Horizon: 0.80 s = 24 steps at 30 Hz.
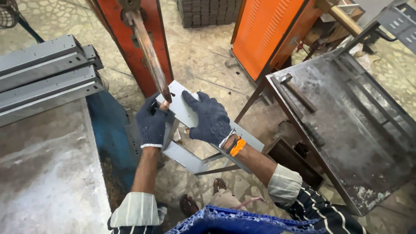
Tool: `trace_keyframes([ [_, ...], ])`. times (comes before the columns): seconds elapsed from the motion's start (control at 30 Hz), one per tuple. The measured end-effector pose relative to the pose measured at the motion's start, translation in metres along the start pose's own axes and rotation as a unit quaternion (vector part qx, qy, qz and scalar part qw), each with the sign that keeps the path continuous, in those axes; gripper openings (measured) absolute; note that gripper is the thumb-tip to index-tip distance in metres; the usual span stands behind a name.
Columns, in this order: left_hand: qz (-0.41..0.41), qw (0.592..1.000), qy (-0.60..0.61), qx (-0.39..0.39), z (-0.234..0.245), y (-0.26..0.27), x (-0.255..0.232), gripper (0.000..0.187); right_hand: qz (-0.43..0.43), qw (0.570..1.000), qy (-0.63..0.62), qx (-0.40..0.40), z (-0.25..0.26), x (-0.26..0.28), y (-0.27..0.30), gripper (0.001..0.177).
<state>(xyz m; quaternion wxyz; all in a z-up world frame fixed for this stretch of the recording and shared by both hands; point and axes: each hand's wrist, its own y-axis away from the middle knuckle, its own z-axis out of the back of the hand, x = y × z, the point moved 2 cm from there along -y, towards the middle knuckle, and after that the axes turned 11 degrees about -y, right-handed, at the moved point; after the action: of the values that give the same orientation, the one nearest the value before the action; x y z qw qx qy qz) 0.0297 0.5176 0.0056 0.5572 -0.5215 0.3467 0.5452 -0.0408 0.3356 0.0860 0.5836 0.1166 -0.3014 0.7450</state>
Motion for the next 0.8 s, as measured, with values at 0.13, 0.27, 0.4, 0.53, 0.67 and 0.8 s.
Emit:
trace_keyframes([
  [0.13,-0.031,0.999,0.009,-0.001,0.000,-0.001,-0.009,0.031,0.006,1.000,-0.005,0.014,0.004,-0.001,0.000,0.110],
  [0.27,-0.011,1.000,0.002,-0.002,-0.001,-0.005,-0.001,0.030,0.010,1.000,-0.010,0.028,0.007,0.000,-0.001,0.112],
  [0.4,-0.017,0.999,0.032,-0.004,0.000,-0.007,-0.013,0.038,0.005,0.999,0.015,0.048,0.008,0.002,-0.003,0.110],
  [0.53,0.010,0.999,0.042,0.009,-0.001,-0.009,-0.010,0.036,0.014,0.998,0.010,0.060,0.011,0.000,-0.004,0.110],
  [0.67,0.054,0.997,0.062,0.002,-0.006,-0.014,0.007,0.032,0.040,0.998,0.005,0.052,0.015,0.002,-0.006,0.113],
  [0.8,0.054,0.996,0.065,0.000,-0.005,-0.012,0.001,0.031,0.121,0.963,-0.225,-0.082,0.048,0.014,-0.008,0.084],
])
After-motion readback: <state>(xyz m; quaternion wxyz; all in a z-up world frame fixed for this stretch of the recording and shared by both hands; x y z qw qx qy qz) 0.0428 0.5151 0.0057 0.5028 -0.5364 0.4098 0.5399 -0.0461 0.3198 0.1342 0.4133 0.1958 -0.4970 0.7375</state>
